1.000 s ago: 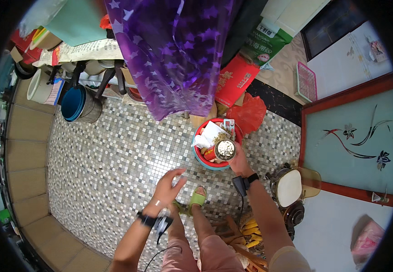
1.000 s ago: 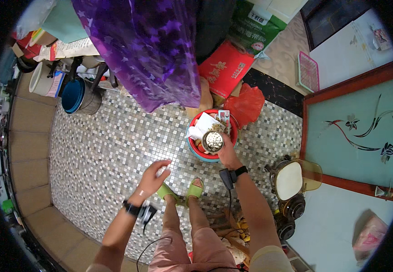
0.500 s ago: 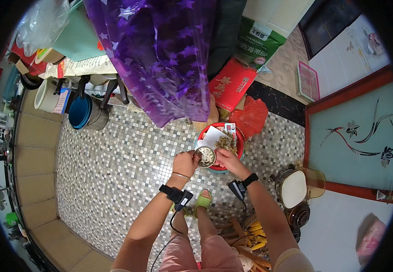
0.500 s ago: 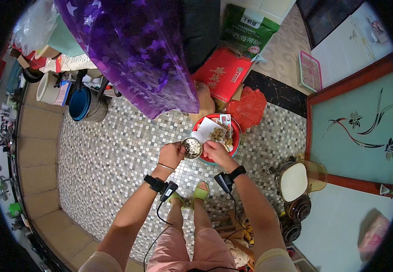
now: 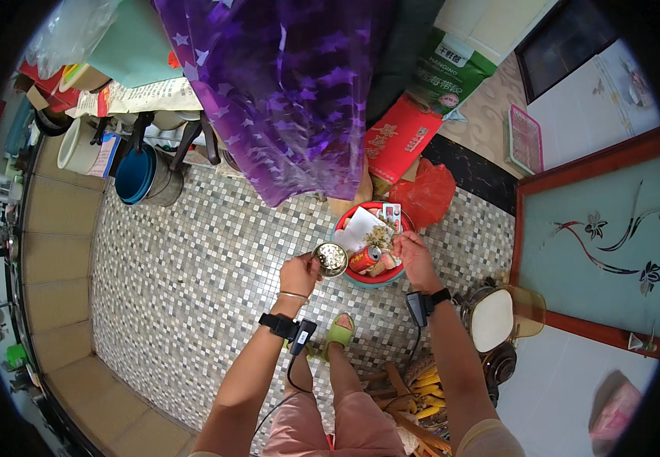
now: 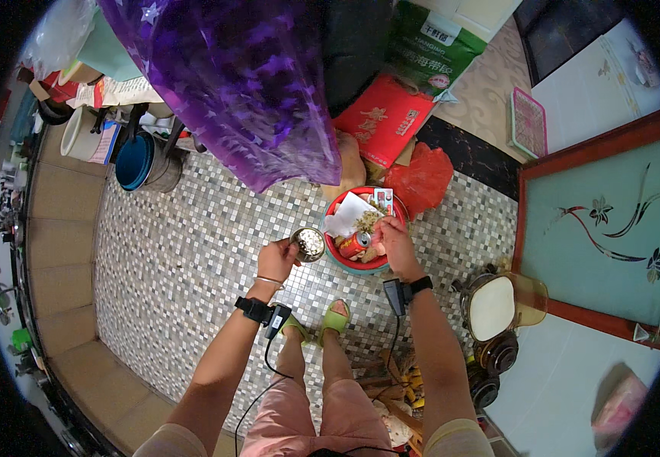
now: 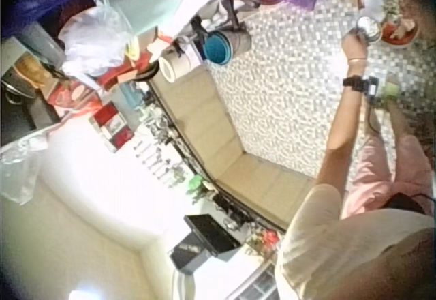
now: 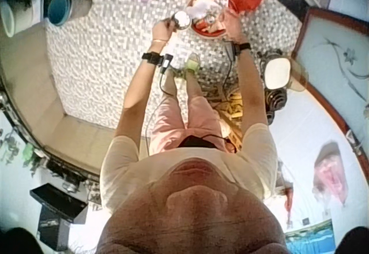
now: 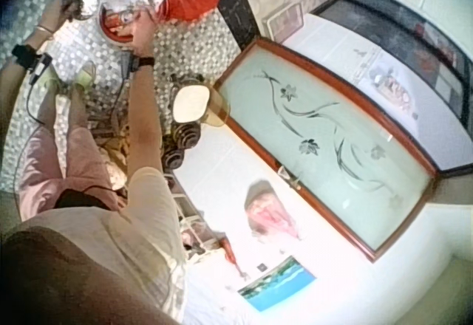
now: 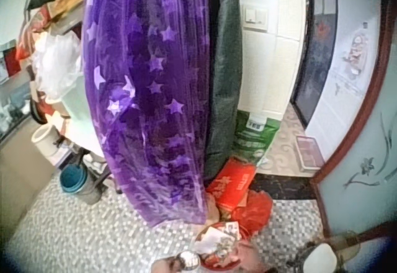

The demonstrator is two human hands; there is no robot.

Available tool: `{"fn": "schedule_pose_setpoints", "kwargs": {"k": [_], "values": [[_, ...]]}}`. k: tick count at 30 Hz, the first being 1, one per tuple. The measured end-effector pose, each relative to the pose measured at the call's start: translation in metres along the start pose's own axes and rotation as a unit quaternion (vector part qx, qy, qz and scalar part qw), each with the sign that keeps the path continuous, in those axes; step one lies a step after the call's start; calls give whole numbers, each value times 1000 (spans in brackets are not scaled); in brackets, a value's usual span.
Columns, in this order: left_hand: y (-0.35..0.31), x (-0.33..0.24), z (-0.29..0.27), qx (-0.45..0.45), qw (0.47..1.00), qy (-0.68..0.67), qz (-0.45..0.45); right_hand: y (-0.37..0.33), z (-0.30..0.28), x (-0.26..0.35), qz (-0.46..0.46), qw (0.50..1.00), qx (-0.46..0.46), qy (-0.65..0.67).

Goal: The person washes various dishes and utensils by hand. They rinse a bunch of chopsticks under a running faucet, place a cup and several bowls into the sink, and then use a sponge to scrub a bowl, a plate, and a larger container before rinsing them and setting them aside on the counter. Finally, they pick up a small metal bowl and a metal container to wash.

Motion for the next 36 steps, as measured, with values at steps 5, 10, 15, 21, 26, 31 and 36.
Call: {"fn": "schedule_pose_setpoints", "kwargs": {"k": [5,10,15,21,26,31,36], "values": [[-5,32,-8,1,999,-37,-12,8,1,-2,-1,996,-3,-84],[-17,36,-10,1,996,-81,-42,28,-27,-29,-67,860,-137,-486],[-24,41,4,-12,993,-111,-38,51,-40,-35,-47,743,-168,-646],[-37,34,3,-14,993,-93,-65,54,-26,-83,35,798,17,-602],[-43,23,0,-9,994,-82,-69,37,0,-56,-2,728,16,-685],[-56,22,-14,-31,993,-102,-51,-37,94,-22,159,969,105,-159],[-111,-9,-44,-28,999,-18,12,-109,152,15,114,923,149,-337]]}}
Point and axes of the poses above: each hand's wrist, its own y-axis towards the middle knuckle, its own z-axis out of the palm, x = y × z, the point moved 9 cm from there along y, towards the middle knuckle, and after that the axes turned 10 degrees about -y, right-handed, at the moved point
